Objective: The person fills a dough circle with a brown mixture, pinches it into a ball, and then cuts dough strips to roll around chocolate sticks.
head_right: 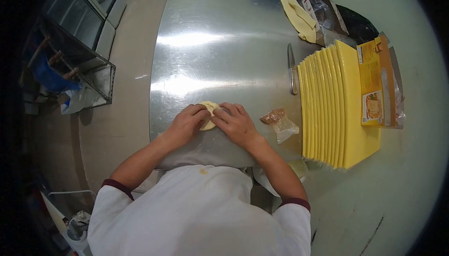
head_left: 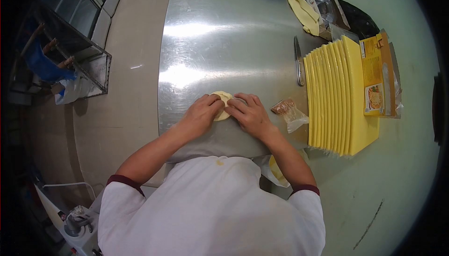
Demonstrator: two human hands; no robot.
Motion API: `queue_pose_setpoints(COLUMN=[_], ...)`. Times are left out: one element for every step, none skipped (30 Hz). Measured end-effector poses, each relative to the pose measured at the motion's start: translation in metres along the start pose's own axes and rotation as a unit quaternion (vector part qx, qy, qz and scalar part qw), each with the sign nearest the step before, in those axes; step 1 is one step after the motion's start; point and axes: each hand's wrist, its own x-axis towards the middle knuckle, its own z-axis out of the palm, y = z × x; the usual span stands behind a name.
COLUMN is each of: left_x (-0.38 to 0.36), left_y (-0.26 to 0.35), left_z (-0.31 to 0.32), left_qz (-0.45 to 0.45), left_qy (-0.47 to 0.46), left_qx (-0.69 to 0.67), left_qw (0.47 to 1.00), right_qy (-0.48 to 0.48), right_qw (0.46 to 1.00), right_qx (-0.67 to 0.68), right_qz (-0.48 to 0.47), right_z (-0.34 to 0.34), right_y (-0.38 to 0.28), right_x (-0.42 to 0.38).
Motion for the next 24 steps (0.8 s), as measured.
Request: queue_pose_setpoints(left_x=[-0.001,-0.002,-0.003,-0.003,-0.004,-0.004,-0.004,-0.004,-0.005,-0.005,-0.006,-0.007,-0.007,-0.007,-0.007,-0.007,-0.004,-0.002,0.0,0.001,0.001,0.001,0.002,0.003], left_y=[0.0,0.001,0.001,0.001,0.001,-0.001,-0.002,-0.002,-0.001,-0.001,-0.002,-0.001,-0.001,-0.001,0.001,0.004,0.007,0.012,0.017,0.018,0.018,0.017,0.018,0.022], left_z=[-0.002,-0.004,-0.005,-0.006,-0.006,-0.005,-0.004,-0.004,-0.004,-0.005,-0.004,-0.003,-0.003,-0.004,-0.007,-0.008,-0.008,-0.006,-0.001,0.003,0.005,0.006,0.006,0.004], left_qz=[-0.003,-0.007,-0.011,-0.016,-0.013,-0.01,-0.007,-0.005,-0.003,0.0,-0.004,-0.007,-0.009,-0.019,-0.028,-0.035,-0.021,-0.003,0.014,0.006,-0.003,-0.01,-0.013,-0.019], left_qy=[0.0,-0.007,-0.015,-0.02,-0.02,-0.02,-0.02,-0.018,-0.016,-0.013,-0.017,-0.021,-0.024,-0.031,-0.039,-0.048,-0.023,0.001,0.024,0.015,0.006,-0.002,-0.014,-0.023], left_qx=[0.004,0.002,0.0,-0.003,0.001,0.004,0.007,0.007,0.007,0.008,0.015,0.021,0.027,0.024,0.019,0.014,0.024,0.032,0.037,0.049,0.063,0.077,0.08,0.084], left_qw=[1.0,1.0,1.0,1.0,1.0,1.0,1.0,1.0,1.0,1.0,1.0,1.0,0.999,0.999,0.999,0.998,0.999,0.999,0.999,0.999,0.998,0.997,0.997,0.996], right_qy=[-0.002,0.0,0.001,0.001,-0.003,-0.007,-0.011,-0.016,-0.02,-0.023,-0.02,-0.017,-0.014,-0.009,-0.005,-0.001,0.001,0.004,0.005,0.024,0.045,0.068,0.113,0.157], right_qw=[1.0,0.999,0.999,0.998,0.998,0.998,0.997,0.998,0.999,0.999,0.999,0.999,0.998,0.998,0.998,0.998,0.997,0.997,0.996,0.992,0.985,0.974,0.95,0.918], right_qx=[-0.005,-0.018,-0.029,-0.042,-0.04,-0.039,-0.038,-0.038,-0.039,-0.039,-0.04,-0.042,-0.045,-0.04,-0.035,-0.031,-0.023,-0.017,-0.011,0.043,0.097,0.15,0.208,0.265], right_qz=[-0.017,-0.027,-0.038,-0.05,-0.054,-0.057,-0.061,-0.04,-0.021,-0.001,0.012,0.025,0.038,0.044,0.052,0.061,0.067,0.078,0.09,0.114,0.137,0.157,0.206,0.25], right_z=[0.0,0.0,-0.002,-0.004,-0.004,-0.005,-0.006,-0.005,-0.005,-0.004,-0.003,-0.002,-0.001,-0.001,0.0,0.001,0.005,0.009,0.01,0.01,0.007,-0.001,-0.013,-0.031], right_y=[0.002,0.002,0.004,0.005,0.007,0.008,0.009,0.009,0.007,0.006,0.004,0.002,0.001,0.0,-0.002,-0.005,-0.005,-0.006,-0.008,-0.012,-0.016,-0.018,-0.025,-0.039], right_x=[0.003,0.002,-0.001,-0.002,-0.002,-0.003,-0.003,-0.004,-0.005,-0.006,-0.007,-0.009,-0.01,-0.01,-0.011,-0.012,-0.013,-0.015,-0.017,-0.02,-0.02,-0.021,-0.027,-0.033])
